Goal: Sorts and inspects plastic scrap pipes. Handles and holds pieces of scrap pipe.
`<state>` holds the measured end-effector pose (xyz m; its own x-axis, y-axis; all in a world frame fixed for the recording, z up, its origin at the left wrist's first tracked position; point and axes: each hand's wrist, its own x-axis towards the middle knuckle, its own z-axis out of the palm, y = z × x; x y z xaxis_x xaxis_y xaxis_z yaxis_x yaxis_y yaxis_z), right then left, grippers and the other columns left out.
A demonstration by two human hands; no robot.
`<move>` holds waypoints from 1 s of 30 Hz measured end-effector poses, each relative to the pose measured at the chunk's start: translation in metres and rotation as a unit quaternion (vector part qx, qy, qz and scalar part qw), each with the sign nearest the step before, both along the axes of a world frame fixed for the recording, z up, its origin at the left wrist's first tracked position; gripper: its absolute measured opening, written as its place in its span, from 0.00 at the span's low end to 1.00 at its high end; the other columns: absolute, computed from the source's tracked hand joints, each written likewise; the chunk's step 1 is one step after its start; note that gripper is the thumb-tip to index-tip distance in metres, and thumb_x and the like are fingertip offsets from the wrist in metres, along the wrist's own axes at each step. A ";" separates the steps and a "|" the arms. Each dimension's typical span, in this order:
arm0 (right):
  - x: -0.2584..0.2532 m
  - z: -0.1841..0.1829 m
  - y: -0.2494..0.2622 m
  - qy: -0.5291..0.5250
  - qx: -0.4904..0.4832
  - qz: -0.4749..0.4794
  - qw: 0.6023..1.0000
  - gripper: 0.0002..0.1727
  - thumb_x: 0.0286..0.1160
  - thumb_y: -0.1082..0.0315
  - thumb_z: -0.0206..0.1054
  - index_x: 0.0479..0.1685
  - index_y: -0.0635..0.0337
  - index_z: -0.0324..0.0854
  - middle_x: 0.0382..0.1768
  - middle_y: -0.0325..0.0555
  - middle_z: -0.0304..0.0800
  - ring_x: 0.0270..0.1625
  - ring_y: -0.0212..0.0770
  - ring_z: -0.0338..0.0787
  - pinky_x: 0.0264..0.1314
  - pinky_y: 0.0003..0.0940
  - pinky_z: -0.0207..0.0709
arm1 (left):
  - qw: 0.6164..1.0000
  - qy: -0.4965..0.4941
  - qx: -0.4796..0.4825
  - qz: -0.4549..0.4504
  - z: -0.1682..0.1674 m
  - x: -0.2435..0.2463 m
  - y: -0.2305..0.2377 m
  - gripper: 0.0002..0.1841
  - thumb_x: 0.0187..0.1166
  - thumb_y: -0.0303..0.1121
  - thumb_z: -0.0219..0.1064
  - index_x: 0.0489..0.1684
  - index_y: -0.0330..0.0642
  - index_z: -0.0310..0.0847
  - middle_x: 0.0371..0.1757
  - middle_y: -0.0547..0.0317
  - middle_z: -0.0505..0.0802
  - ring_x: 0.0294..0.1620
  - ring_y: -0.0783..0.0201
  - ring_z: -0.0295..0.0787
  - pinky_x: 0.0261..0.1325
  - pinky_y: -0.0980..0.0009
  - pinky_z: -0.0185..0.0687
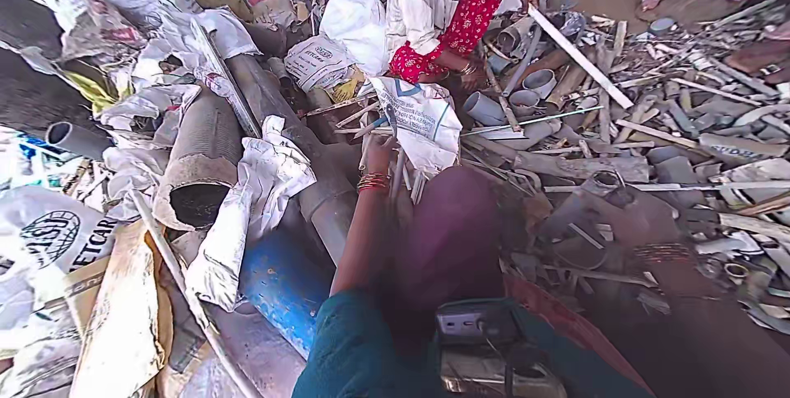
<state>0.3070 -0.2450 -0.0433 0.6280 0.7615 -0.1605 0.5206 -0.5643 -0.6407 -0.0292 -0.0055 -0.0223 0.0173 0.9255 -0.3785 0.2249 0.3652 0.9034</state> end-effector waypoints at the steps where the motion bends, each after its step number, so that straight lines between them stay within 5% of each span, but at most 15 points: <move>1: 0.000 -0.004 0.001 -0.006 -0.007 -0.001 1.000 0.35 0.76 0.51 0.75 0.66 0.77 0.79 0.58 0.82 0.84 0.65 0.77 0.83 0.70 0.76 0.65 | 1.000 -0.006 0.004 0.009 -0.017 -0.028 -0.007 0.16 0.92 0.34 0.55 0.63 0.28 0.77 0.50 0.43 0.88 0.38 0.61 0.83 0.46 0.64 0.80; 4: 0.004 -0.027 0.002 -0.012 -0.042 0.003 0.999 0.36 0.78 0.49 0.73 0.68 0.78 0.78 0.60 0.82 0.83 0.69 0.76 0.81 0.75 0.73 0.63 | 0.996 -0.008 0.006 0.092 -0.035 -0.089 -0.029 0.13 0.89 0.32 0.59 0.52 0.27 0.80 0.40 0.46 0.88 0.33 0.63 0.79 0.42 0.67 0.78; 8: 0.012 -0.055 -0.008 -0.033 -0.116 0.015 0.993 0.36 0.79 0.49 0.73 0.68 0.79 0.78 0.65 0.82 0.81 0.74 0.75 0.79 0.80 0.70 0.62 | 0.990 -0.039 0.001 0.139 -0.022 -0.131 -0.036 0.13 0.89 0.29 0.58 0.57 0.25 0.78 0.44 0.43 0.87 0.37 0.62 0.81 0.45 0.66 0.79; 11: 0.021 -0.081 -0.022 -0.080 -0.113 0.041 0.989 0.37 0.76 0.47 0.73 0.63 0.78 0.82 0.60 0.79 0.86 0.68 0.74 0.84 0.75 0.70 0.69 | 0.987 -0.077 0.009 0.143 -0.016 -0.141 -0.034 0.14 0.90 0.31 0.57 0.59 0.26 0.78 0.46 0.43 0.88 0.38 0.60 0.82 0.46 0.64 0.79; 15: -0.007 -0.061 -0.030 -0.044 -0.092 0.015 0.995 0.37 0.77 0.50 0.72 0.70 0.78 0.77 0.64 0.73 0.85 0.69 0.66 0.85 0.77 0.60 0.71 | 0.984 -0.122 0.020 0.131 -0.008 -0.146 -0.038 0.15 0.91 0.31 0.56 0.60 0.25 0.77 0.48 0.43 0.88 0.38 0.62 0.83 0.47 0.65 0.80; 20: -0.042 -0.031 -0.042 -0.076 -0.086 0.020 0.993 0.34 0.77 0.51 0.75 0.66 0.77 0.81 0.64 0.78 0.85 0.71 0.71 0.83 0.79 0.67 0.67 | 0.983 -0.141 0.009 0.114 -0.021 -0.159 -0.048 0.16 0.91 0.31 0.56 0.63 0.25 0.76 0.53 0.39 0.89 0.45 0.57 0.86 0.54 0.61 0.81; 25: -0.071 -0.008 -0.058 -0.094 -0.120 0.026 0.988 0.40 0.78 0.45 0.71 0.69 0.79 0.78 0.69 0.77 0.82 0.77 0.69 0.78 0.83 0.61 0.61 | 0.987 -0.097 0.004 0.124 -0.025 -0.179 -0.054 0.17 0.91 0.33 0.57 0.65 0.26 0.77 0.56 0.37 0.89 0.52 0.51 0.88 0.59 0.55 0.81; 30: -0.045 -0.031 -0.073 -0.134 -0.098 0.027 0.986 0.42 0.71 0.38 0.72 0.68 0.71 0.82 0.64 0.71 0.87 0.72 0.67 0.84 0.79 0.64 0.68 | 0.992 -0.034 -0.012 0.123 -0.037 -0.207 -0.047 0.20 0.90 0.35 0.57 0.69 0.27 0.76 0.63 0.35 0.89 0.63 0.45 0.88 0.69 0.50 0.79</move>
<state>0.2621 -0.3176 -0.0746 0.6275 0.7656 -0.1418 0.6887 -0.6307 -0.3576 -0.2358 -0.0529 -0.0597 -0.1820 0.8953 -0.4067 0.0643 0.4235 0.9036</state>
